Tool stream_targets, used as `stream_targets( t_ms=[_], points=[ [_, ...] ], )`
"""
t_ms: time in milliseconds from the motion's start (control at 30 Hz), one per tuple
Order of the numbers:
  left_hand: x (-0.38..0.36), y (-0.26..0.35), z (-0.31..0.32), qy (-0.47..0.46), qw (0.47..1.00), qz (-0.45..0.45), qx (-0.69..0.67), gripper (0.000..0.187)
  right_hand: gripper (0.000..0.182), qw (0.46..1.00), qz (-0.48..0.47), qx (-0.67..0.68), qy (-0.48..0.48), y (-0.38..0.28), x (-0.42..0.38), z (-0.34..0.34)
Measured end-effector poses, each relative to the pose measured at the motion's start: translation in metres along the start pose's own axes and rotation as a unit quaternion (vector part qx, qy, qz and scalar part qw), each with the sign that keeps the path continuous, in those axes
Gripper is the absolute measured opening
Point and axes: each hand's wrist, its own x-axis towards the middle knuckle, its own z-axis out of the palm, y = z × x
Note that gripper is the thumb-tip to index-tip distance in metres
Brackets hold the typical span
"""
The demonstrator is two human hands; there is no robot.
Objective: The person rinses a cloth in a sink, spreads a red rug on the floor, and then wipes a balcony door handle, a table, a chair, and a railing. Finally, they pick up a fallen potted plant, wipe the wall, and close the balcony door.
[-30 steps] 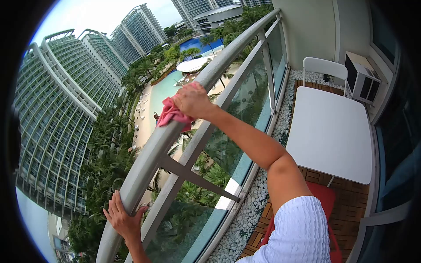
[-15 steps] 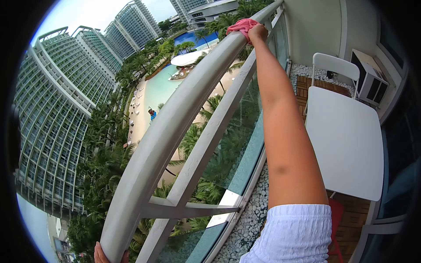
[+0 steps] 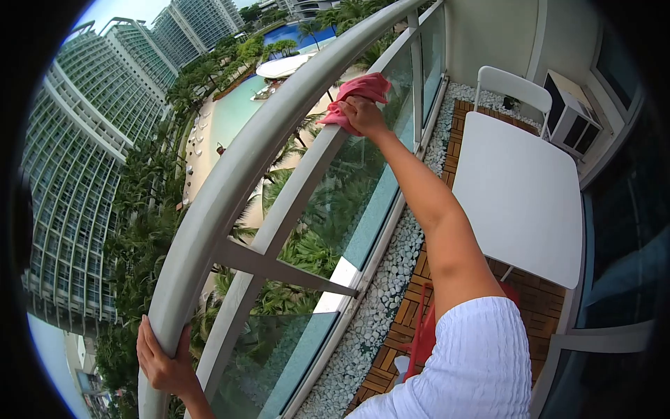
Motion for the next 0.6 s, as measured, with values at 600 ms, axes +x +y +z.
stream_targets(
  t_ms=[600],
  points=[
    [-0.181, -0.05, -0.131, -0.05, 0.913, -0.007, -0.404, 0.035, 0.04, 0.966, 0.058, 0.254, -0.005, -0.335, -0.205, -0.031]
  ],
)
